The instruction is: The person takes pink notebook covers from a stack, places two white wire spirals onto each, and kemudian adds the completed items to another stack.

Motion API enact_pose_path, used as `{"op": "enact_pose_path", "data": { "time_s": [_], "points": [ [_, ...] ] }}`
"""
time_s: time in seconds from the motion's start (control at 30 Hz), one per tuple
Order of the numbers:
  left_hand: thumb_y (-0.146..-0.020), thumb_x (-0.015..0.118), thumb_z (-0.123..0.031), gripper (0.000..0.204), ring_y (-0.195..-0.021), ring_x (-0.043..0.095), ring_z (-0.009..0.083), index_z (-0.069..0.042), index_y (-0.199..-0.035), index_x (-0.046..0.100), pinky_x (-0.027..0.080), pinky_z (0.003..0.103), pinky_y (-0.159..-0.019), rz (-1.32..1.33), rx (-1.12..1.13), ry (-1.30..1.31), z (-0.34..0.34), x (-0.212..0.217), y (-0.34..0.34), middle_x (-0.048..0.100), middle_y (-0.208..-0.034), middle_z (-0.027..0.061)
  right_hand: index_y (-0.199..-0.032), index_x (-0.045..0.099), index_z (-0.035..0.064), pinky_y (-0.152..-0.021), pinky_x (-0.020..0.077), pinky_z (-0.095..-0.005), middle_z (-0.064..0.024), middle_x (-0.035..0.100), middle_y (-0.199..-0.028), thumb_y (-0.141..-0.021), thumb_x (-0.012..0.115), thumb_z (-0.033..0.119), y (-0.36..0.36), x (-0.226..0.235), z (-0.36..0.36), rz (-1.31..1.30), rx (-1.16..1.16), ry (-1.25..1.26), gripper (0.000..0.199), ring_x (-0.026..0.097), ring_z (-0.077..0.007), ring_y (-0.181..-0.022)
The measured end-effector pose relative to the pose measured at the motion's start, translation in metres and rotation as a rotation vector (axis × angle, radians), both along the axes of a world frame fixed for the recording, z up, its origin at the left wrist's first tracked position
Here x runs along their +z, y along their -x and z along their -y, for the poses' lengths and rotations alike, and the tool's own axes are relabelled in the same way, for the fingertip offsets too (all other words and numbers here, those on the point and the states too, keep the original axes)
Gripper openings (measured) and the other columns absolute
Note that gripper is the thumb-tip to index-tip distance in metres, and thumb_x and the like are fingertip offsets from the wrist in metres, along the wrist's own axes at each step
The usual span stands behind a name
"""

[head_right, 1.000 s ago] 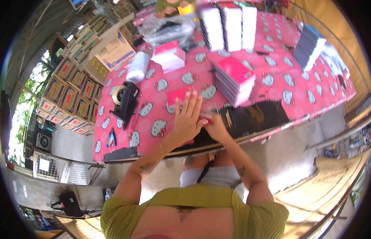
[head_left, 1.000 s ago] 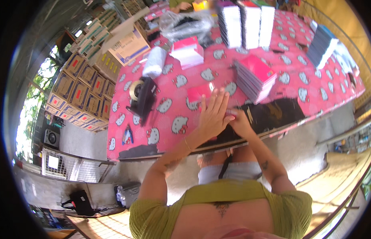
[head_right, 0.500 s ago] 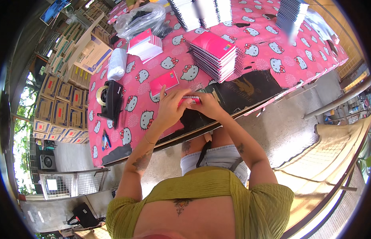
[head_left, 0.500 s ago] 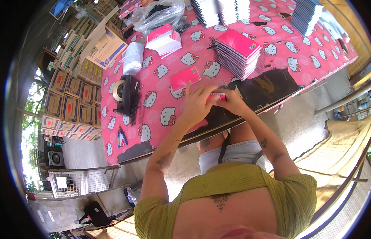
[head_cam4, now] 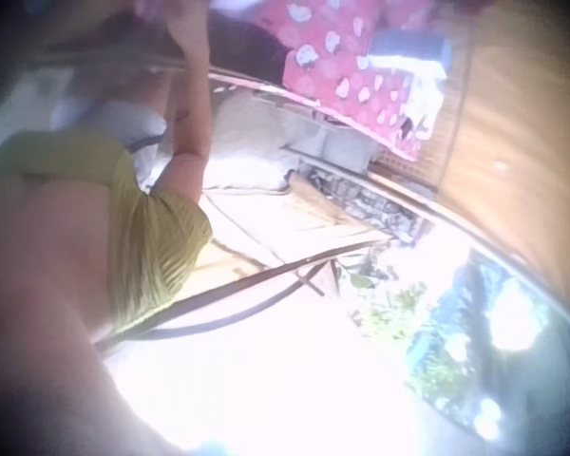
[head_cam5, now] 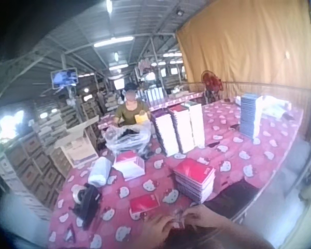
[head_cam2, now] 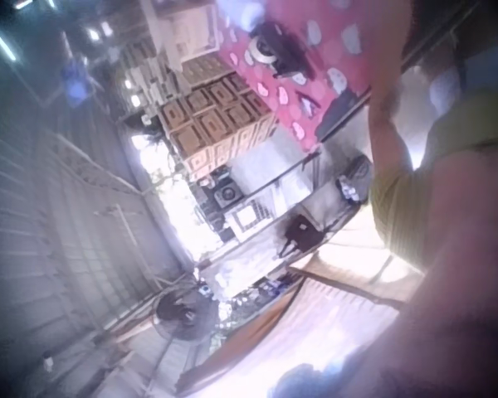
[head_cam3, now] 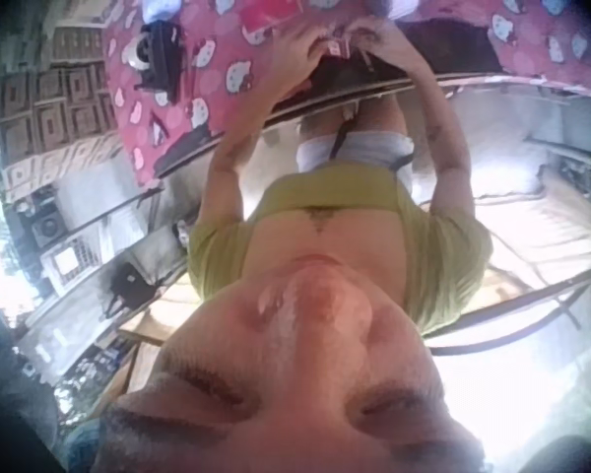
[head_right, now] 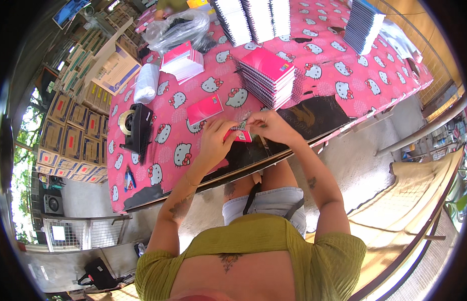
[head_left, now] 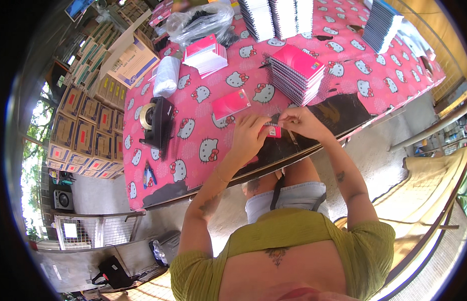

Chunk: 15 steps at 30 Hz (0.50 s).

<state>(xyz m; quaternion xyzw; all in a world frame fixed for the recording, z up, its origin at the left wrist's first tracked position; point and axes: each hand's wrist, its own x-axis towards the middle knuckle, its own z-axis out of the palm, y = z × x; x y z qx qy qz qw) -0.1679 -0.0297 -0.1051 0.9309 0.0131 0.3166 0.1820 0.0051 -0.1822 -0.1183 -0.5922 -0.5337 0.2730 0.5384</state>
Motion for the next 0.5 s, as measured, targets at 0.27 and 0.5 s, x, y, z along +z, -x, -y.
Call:
{"op": "enact_pose_path", "data": {
  "time_s": [0.27, 0.5],
  "points": [
    [-0.085, 0.068, -0.009, 0.023, -0.089, 0.060, 0.0301, -0.004, -0.107, 0.066, 0.046, 0.041, -0.079, -0.037, 0.021, -0.150, 0.003, 0.001, 0.009, 0.063, -0.095, 0.0089, -0.083, 0.055, -0.0021, -0.063, 0.0501, -0.0346, -0.0144, 0.060, -0.073, -0.080, 0.065, -0.001, 0.033, -0.013, -0.012, 0.171, -0.358, -0.230, 0.011, 0.062, -0.0269, -0.065],
    [-0.092, 0.065, -0.012, 0.022, -0.097, 0.064, 0.0222, -0.002, -0.112, 0.063, 0.049, 0.038, -0.085, -0.003, 0.062, 0.682, 0.027, 0.080, -0.005, 0.067, -0.102, 0.0064, -0.123, 0.059, -0.0011, -0.084, 0.0500, -0.0360, -0.0151, 0.060, -0.100, -0.085, 0.070, 0.006, 0.067, 0.071, 0.002, 0.224, -0.608, -0.389, 0.041, 0.060, -0.0303, -0.093]
  ]
}}
